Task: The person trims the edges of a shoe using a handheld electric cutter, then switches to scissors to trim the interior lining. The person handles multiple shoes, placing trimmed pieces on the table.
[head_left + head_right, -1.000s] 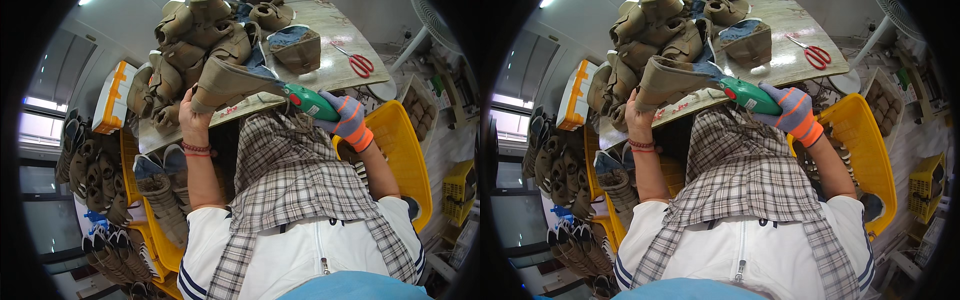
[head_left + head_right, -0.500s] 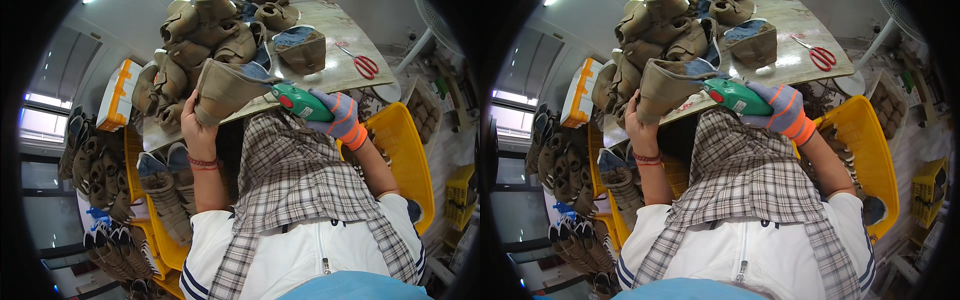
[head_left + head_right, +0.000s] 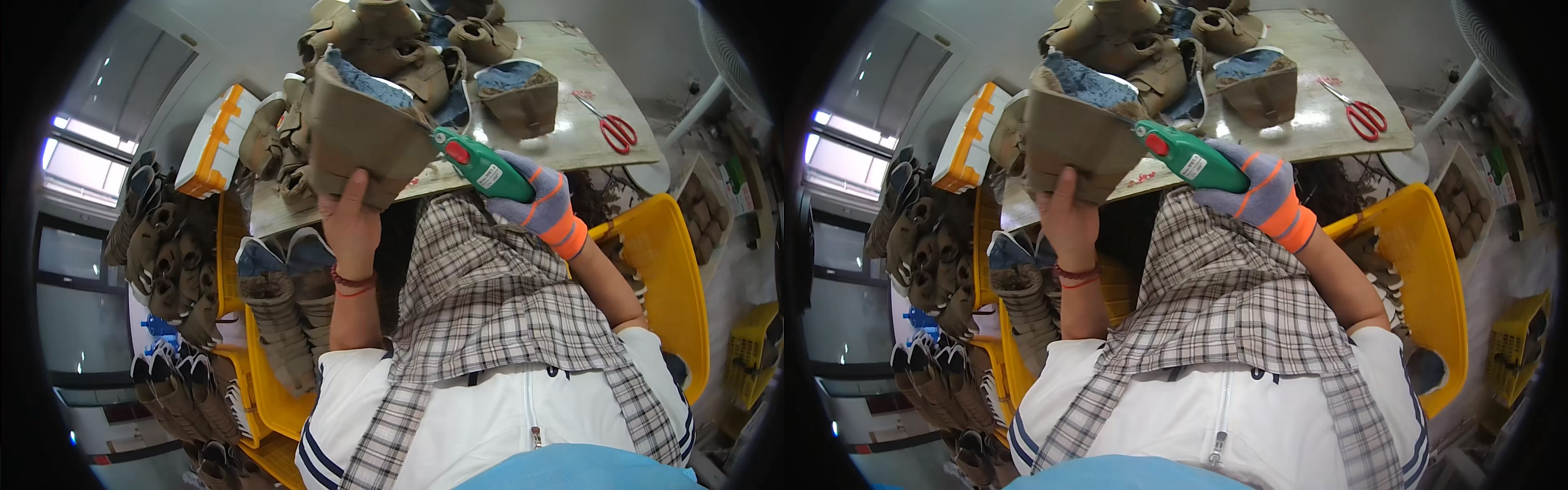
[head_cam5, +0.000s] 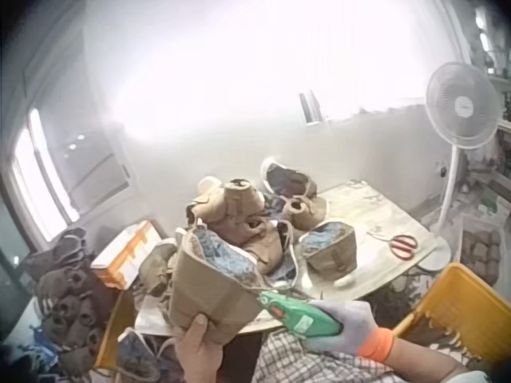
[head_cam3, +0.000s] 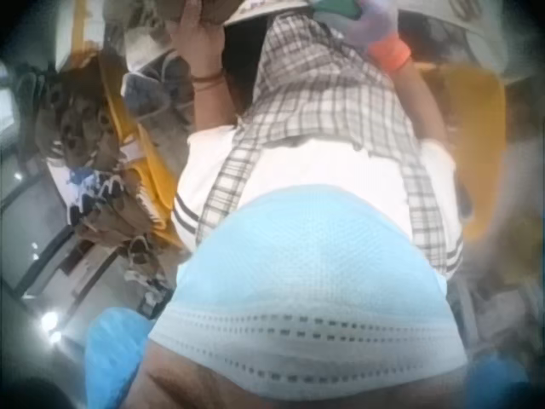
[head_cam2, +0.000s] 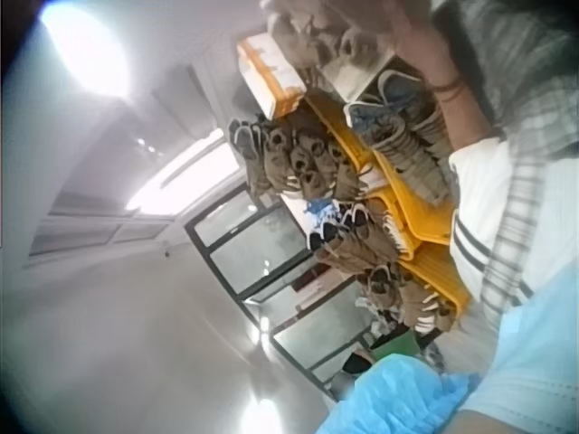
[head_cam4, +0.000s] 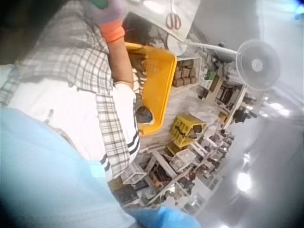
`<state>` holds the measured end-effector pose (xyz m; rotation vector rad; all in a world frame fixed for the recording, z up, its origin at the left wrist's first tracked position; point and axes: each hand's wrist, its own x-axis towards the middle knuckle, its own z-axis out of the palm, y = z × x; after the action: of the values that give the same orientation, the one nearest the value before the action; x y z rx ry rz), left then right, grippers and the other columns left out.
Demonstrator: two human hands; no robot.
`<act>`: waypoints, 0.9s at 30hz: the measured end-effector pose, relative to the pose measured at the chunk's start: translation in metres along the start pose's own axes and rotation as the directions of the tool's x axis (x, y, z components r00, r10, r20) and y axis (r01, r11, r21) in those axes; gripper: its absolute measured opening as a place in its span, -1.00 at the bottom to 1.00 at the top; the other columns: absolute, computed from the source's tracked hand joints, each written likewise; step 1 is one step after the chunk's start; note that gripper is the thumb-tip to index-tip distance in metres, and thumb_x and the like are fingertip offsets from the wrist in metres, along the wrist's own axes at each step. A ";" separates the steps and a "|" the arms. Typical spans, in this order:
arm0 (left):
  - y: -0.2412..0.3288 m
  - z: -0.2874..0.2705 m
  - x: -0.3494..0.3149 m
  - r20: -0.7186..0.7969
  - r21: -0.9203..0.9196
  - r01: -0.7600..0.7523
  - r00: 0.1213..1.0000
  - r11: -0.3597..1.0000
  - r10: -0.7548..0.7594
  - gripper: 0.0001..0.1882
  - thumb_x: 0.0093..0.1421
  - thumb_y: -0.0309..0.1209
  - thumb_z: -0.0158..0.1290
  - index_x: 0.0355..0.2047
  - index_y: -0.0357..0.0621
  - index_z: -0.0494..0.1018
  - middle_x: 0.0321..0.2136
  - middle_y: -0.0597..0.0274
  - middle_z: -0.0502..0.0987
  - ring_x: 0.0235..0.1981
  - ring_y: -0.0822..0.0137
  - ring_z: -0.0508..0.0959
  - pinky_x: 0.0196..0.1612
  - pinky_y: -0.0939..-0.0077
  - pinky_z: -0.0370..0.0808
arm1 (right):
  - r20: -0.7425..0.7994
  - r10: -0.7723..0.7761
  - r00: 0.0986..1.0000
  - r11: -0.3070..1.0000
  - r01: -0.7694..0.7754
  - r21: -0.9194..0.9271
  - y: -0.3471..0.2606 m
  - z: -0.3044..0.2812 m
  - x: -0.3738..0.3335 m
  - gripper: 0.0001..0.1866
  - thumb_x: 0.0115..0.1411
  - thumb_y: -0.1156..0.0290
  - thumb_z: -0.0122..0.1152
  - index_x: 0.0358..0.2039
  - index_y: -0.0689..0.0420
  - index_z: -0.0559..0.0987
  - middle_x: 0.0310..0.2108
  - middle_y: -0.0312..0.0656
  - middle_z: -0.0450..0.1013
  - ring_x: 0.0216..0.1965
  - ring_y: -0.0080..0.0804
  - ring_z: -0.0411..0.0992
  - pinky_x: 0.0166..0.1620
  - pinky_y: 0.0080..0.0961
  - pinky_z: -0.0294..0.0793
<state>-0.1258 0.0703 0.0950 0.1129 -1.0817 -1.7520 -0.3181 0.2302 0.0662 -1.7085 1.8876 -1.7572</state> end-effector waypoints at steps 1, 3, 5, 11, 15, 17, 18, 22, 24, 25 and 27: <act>-0.004 -0.007 0.000 0.014 0.166 -0.022 1.000 0.986 0.020 -0.62 0.17 -0.60 0.00 0.02 -0.24 0.32 -0.10 0.20 0.46 -0.09 0.24 0.48 -0.05 0.41 0.44 | 0.000 0.034 0.999 0.999 -0.034 0.023 0.000 0.002 0.000 -0.35 -0.25 0.25 0.50 -0.10 0.18 0.51 -0.39 -0.08 0.53 -0.41 -0.34 0.53 -0.32 -0.54 0.48; -0.003 -0.024 0.004 0.043 0.496 -0.084 0.996 0.864 0.072 -0.70 0.15 -0.60 0.03 -0.07 -0.29 0.40 -0.19 0.21 0.51 -0.15 0.25 0.51 -0.10 0.47 0.45 | -0.008 0.053 0.999 0.998 -0.053 0.015 0.004 0.004 0.000 -0.37 -0.21 0.31 0.49 -0.08 0.20 0.50 -0.35 -0.06 0.53 -0.37 -0.41 0.53 -0.29 -0.55 0.48; 0.004 -0.042 0.020 0.074 0.786 -0.171 0.980 0.594 0.184 -0.75 0.12 -0.58 0.07 -0.16 -0.33 0.44 -0.27 0.13 0.54 -0.23 0.22 0.53 -0.17 0.46 0.44 | -0.075 0.040 0.996 0.999 -0.037 0.032 0.008 -0.002 -0.005 -0.39 -0.17 0.38 0.46 -0.06 0.24 0.48 -0.35 -0.13 0.55 -0.36 -0.55 0.50 -0.28 -0.59 0.48; 0.040 -0.108 0.146 0.332 0.942 -0.323 0.843 -0.095 0.424 -0.71 0.03 -0.41 0.13 -0.32 -0.41 0.43 -0.39 -0.17 0.48 -0.26 -0.14 0.44 -0.20 0.17 0.35 | -0.162 0.298 0.941 0.954 -0.297 0.035 0.029 -0.026 -0.031 -0.43 -0.11 0.49 0.39 -0.02 0.26 0.45 -0.33 -0.21 0.53 -0.36 -0.65 0.43 -0.26 -0.65 0.45; 0.052 -0.178 0.236 0.131 0.926 -0.031 0.962 -0.376 0.242 -0.64 -0.03 -0.32 0.17 -0.35 -0.41 0.44 -0.31 -0.24 0.48 -0.18 -0.16 0.42 -0.07 0.13 0.35 | -0.177 0.282 0.943 0.959 -0.285 0.007 0.041 -0.030 -0.042 -0.43 -0.08 0.49 0.38 0.00 0.27 0.43 -0.30 -0.19 0.53 -0.35 -0.63 0.43 -0.24 -0.64 0.45; 0.065 -0.208 0.256 -0.057 0.889 0.085 0.996 -0.450 0.075 -0.53 -0.07 -0.22 0.19 -0.25 -0.36 0.46 -0.20 -0.20 0.48 -0.09 -0.10 0.43 0.00 0.20 0.36 | -0.163 0.276 0.947 0.961 -0.275 0.029 0.040 -0.030 -0.044 -0.43 -0.06 0.47 0.37 0.01 0.27 0.42 -0.28 -0.19 0.52 -0.32 -0.61 0.43 -0.21 -0.63 0.45; 0.065 -0.218 0.261 -0.132 0.903 0.125 0.991 -0.410 0.012 -0.50 -0.08 -0.19 0.19 -0.21 -0.35 0.46 -0.16 -0.18 0.48 -0.06 -0.07 0.44 0.01 0.23 0.36 | -0.159 0.301 0.940 0.953 -0.302 0.013 0.039 -0.032 -0.045 -0.43 -0.06 0.47 0.37 0.00 0.27 0.42 -0.27 -0.19 0.52 -0.31 -0.61 0.43 -0.20 -0.62 0.44; 0.053 -0.243 0.258 0.058 0.981 0.017 0.924 -0.193 0.379 -0.54 0.00 -0.20 0.14 -0.20 -0.33 0.44 -0.17 -0.15 0.47 -0.07 -0.05 0.43 -0.02 0.20 0.35 | -0.207 0.339 0.918 0.939 -0.342 0.023 0.045 -0.038 -0.053 -0.45 -0.06 0.45 0.38 -0.02 0.26 0.44 -0.29 -0.18 0.53 -0.32 -0.62 0.43 -0.21 -0.62 0.44; 0.022 -0.198 0.223 0.269 0.950 -0.111 0.768 -0.293 0.582 -0.68 0.07 -0.33 0.08 -0.22 -0.29 0.43 -0.22 -0.08 0.44 -0.10 -0.01 0.39 -0.03 0.20 0.33 | -0.256 0.322 0.911 0.930 -0.355 -0.094 0.049 -0.049 -0.055 -0.46 -0.05 0.40 0.38 -0.03 0.24 0.45 -0.32 -0.20 0.54 -0.34 -0.64 0.43 -0.23 -0.64 0.44; 0.009 -0.170 0.203 0.187 0.974 -0.055 0.745 -0.221 0.640 -0.72 0.07 -0.39 0.07 -0.23 -0.30 0.42 -0.23 -0.05 0.45 -0.14 -0.01 0.40 -0.04 0.20 0.33 | -0.286 0.350 0.892 0.921 -0.384 -0.070 0.053 -0.054 -0.056 -0.46 -0.06 0.38 0.39 -0.04 0.23 0.46 -0.32 -0.21 0.54 -0.34 -0.66 0.42 -0.24 -0.65 0.43; -0.028 -0.147 0.169 0.039 0.965 -0.193 0.775 0.177 0.631 -0.84 0.11 -0.51 0.03 -0.29 -0.31 0.41 -0.31 0.08 0.47 -0.27 0.22 0.48 -0.19 0.34 0.43 | -0.347 0.354 0.868 0.919 -0.391 -0.040 0.057 -0.056 -0.054 -0.46 -0.07 0.35 0.41 -0.06 0.23 0.47 -0.34 -0.23 0.53 -0.37 -0.68 0.41 -0.26 -0.65 0.43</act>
<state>-0.1462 -0.1512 0.0550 0.7869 -1.5312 -0.2967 -0.3710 0.2912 0.0122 -1.0065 2.2955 -1.8958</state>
